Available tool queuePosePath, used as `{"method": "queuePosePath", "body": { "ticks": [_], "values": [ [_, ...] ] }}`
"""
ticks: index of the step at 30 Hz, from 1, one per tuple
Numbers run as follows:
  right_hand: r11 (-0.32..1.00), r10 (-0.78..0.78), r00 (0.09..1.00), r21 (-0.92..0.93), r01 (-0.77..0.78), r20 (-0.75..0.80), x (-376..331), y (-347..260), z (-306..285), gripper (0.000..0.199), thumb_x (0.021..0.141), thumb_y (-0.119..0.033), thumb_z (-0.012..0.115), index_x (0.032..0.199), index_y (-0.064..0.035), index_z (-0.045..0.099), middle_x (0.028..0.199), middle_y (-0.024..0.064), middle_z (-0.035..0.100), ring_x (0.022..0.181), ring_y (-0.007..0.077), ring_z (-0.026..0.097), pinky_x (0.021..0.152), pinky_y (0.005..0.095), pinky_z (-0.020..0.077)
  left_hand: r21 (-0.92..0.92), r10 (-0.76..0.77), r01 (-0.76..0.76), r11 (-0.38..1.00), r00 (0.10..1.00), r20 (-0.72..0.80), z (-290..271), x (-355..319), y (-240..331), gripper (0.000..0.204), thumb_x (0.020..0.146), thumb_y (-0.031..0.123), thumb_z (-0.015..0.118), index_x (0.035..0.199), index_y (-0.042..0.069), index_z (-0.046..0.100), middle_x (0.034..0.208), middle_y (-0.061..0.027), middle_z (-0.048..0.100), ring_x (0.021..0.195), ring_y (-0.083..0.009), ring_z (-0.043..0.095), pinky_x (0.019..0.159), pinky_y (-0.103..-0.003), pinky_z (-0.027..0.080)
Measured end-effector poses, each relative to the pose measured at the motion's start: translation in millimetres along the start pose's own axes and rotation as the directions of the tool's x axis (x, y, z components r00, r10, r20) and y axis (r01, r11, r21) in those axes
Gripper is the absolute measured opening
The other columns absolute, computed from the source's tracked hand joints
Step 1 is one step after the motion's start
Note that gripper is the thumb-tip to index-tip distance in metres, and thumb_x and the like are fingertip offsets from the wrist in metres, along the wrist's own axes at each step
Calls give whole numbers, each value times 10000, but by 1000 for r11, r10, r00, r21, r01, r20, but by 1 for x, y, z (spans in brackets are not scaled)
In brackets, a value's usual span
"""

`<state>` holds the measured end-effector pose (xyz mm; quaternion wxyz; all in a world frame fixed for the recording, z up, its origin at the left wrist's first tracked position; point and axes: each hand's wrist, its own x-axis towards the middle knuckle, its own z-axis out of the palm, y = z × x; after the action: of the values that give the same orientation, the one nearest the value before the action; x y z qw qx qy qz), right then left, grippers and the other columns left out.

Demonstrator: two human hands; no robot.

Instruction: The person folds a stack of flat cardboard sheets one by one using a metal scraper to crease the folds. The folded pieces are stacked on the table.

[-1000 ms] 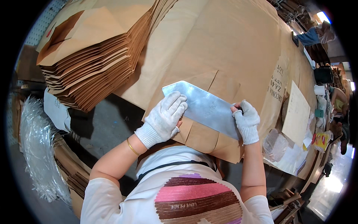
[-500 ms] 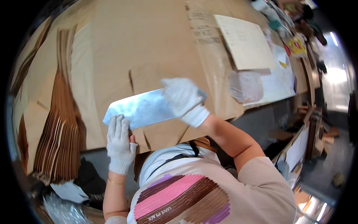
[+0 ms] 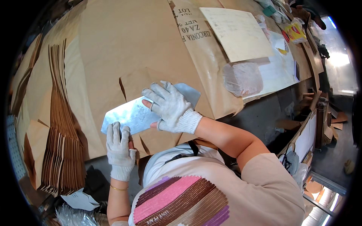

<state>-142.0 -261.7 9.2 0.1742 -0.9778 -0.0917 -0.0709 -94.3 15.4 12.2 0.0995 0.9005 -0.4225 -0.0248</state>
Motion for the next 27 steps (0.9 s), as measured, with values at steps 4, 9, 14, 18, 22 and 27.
{"method": "queuePosePath", "body": {
  "ticks": [4,9,14,18,22,27],
  "values": [
    [996,7,999,89,-4,-35,0,12,4,528,778,-353,759,1225,-75,706,1422,111,586,1388,334,474,1206,496,325,-94,59,-51,994,995,85,-27,22,5,683,662,111,661,1328,-9,573,1464,-219,517,1398,-426,452,1124,-502,414],
    [860,78,977,509,36,-201,-24,45,7,329,678,64,670,974,-69,724,1298,112,681,1268,377,602,1148,494,437,-111,172,-163,980,981,85,-45,37,7,589,585,113,713,1152,-10,614,1308,-183,595,1197,-344,579,940,-424,507],
    [937,-185,980,288,200,-79,-43,37,-25,283,618,40,699,879,-68,704,1243,86,702,1240,366,616,1105,477,475,55,245,-241,969,965,-90,0,22,-26,355,644,46,732,989,57,647,1097,-89,678,1005,-290,646,849,-419,519],
    [977,101,992,197,-85,-73,-60,46,-7,251,657,-121,846,832,-53,679,1185,83,706,1162,337,611,970,476,516,-244,94,-161,956,960,-265,7,36,-20,144,715,102,777,791,84,655,1007,-80,703,890,-301,676,753,-433,551],
    [872,451,888,168,-460,90,-57,43,10,489,698,-350,908,1034,-70,687,1319,104,647,1143,336,603,972,456,514,-322,-395,433,842,901,179,-6,53,-3,432,702,163,901,1060,42,691,1067,-129,687,1015,-361,659,877,-462,544],
    [890,430,897,-115,-440,-107,-30,35,-13,758,701,-387,917,1293,-20,616,1253,172,639,1174,348,637,984,456,527,26,-516,523,852,830,214,-44,105,4,943,599,434,980,1379,131,545,1300,-136,610,1169,-328,634,967,-428,549]
  ]
}}
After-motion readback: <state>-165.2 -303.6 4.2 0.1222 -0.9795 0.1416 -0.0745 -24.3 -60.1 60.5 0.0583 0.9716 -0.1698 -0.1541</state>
